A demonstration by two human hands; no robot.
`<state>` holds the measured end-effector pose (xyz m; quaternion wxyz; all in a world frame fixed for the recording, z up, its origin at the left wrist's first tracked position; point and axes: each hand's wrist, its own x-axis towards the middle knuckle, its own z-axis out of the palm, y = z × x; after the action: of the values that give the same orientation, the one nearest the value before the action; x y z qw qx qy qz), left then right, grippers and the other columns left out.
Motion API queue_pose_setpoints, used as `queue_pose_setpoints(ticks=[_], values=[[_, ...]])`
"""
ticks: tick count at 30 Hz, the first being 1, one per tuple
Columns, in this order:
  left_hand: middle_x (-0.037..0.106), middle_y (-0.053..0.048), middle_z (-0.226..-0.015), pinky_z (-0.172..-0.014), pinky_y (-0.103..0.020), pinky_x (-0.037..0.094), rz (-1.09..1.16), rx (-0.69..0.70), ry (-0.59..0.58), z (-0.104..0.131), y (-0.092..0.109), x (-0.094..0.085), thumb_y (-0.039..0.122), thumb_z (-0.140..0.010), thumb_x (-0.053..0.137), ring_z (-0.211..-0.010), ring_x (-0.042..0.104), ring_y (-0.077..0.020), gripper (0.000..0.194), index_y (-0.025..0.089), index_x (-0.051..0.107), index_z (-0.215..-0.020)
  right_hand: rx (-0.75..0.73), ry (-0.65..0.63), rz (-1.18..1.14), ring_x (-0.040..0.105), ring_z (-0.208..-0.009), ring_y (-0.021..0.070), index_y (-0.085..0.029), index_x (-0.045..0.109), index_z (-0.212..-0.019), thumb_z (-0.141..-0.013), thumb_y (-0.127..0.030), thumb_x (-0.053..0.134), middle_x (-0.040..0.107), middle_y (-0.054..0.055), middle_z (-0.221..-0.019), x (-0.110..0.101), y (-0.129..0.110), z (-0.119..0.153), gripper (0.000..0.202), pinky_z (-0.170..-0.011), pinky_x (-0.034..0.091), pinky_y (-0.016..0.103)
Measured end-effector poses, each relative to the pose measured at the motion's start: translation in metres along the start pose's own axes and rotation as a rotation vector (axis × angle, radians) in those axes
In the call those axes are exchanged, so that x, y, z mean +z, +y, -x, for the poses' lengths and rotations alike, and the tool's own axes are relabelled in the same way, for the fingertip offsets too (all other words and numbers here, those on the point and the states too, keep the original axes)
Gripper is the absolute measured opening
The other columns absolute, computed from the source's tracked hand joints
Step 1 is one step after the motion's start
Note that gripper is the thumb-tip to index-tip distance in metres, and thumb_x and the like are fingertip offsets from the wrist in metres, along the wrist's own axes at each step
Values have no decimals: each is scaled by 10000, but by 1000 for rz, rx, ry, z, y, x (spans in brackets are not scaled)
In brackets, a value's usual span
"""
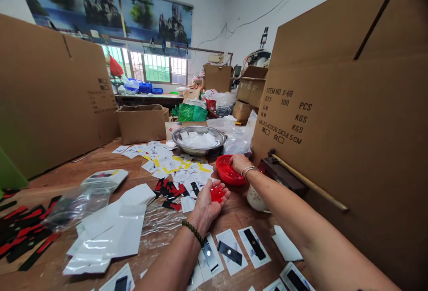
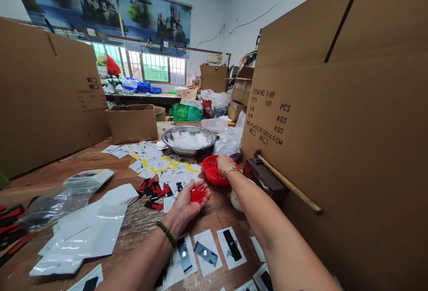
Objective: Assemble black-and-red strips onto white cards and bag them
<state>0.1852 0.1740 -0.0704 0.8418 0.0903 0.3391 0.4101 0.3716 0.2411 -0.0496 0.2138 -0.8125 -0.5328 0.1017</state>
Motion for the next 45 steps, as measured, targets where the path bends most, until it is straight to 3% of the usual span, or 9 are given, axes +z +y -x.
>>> queue_pose_setpoints(ticks=[4, 9, 12, 16, 25, 30, 35, 39, 45], values=[[653, -109, -741, -576, -337, 570, -2, 9, -1, -1, -2, -1, 294, -947, 472, -606, 641, -187, 247, 88, 601, -985, 35, 7, -162, 679, -747, 212, -117, 709, -772, -794, -133, 663, 691, 85, -701, -10, -1, 4, 54, -657, 499, 278], [663, -130, -773, -621, -361, 569, 1, 12, -29, 0, 0, 1, 336, -946, 476, -656, 658, -209, 278, 89, 597, -985, 9, -28, -469, 598, -506, 125, -138, 699, -837, -742, -132, 674, 657, 23, -596, -30, -15, 15, 98, -504, 481, 218], [663, -120, -774, -663, -392, 568, -2, -5, -70, 5, 1, 4, 364, -956, 448, -690, 668, -220, 297, 104, 591, -982, -48, -134, -613, 570, -470, 95, -133, 684, -848, -731, -131, 683, 675, 24, -643, -39, -28, 43, 118, -468, 479, 201], [670, -104, -753, -640, -388, 565, 37, -1, -174, 29, -4, 5, 421, -973, 379, -630, 648, -202, 380, 110, 597, -953, -138, -456, -743, 526, -419, 71, -144, 683, -877, -734, -101, 625, 649, -9, -604, -40, -39, 105, 160, -411, 409, 171], [698, -103, -762, -691, -394, 585, 161, -56, -102, 113, -28, -29, 286, -981, 392, -677, 689, -213, 284, 99, 603, -1012, -267, -616, -921, 674, -928, 164, -171, 597, -1027, -662, 15, 490, 724, 62, -1024, -34, -38, 206, 423, -794, 544, 288], [691, -90, -719, -727, -418, 590, 170, -66, -103, 153, -40, -48, 285, -976, 410, -661, 695, -209, 289, 95, 610, -1063, -317, -468, -967, 658, -996, 179, -196, 592, -1054, -687, -56, 580, 658, 79, -1180, -29, -33, 242, 393, -743, 539, 273], [691, -96, -698, -636, -335, 595, 150, -65, -110, 179, -53, -54, 260, -972, 429, -599, 684, -187, 269, 85, 620, -1044, -195, -383, -1051, 646, -661, 120, -171, 600, -899, -705, -235, 711, 687, 32, -867, -20, -31, 270, 233, -553, 487, 221], [678, -82, -661, -512, -251, 565, 142, -82, -125, 189, -62, -53, 183, -954, 458, -515, 653, -157, 219, 79, 635, -1030, -44, -375, -1120, 616, -585, 96, -157, 618, -789, -654, -253, 752, 696, 36, -799, -23, -25, 281, 213, -577, 486, 229], [689, -104, -698, -448, -197, 553, 79, -138, -33, 197, -72, -57, 152, -932, 513, -536, 676, -155, 130, 77, 612, -894, -39, -123, -803, 506, -550, 81, -138, 703, -785, -636, -230, 724, 639, -15, -641, -54, 27, 277, 176, -526, 396, 205]])
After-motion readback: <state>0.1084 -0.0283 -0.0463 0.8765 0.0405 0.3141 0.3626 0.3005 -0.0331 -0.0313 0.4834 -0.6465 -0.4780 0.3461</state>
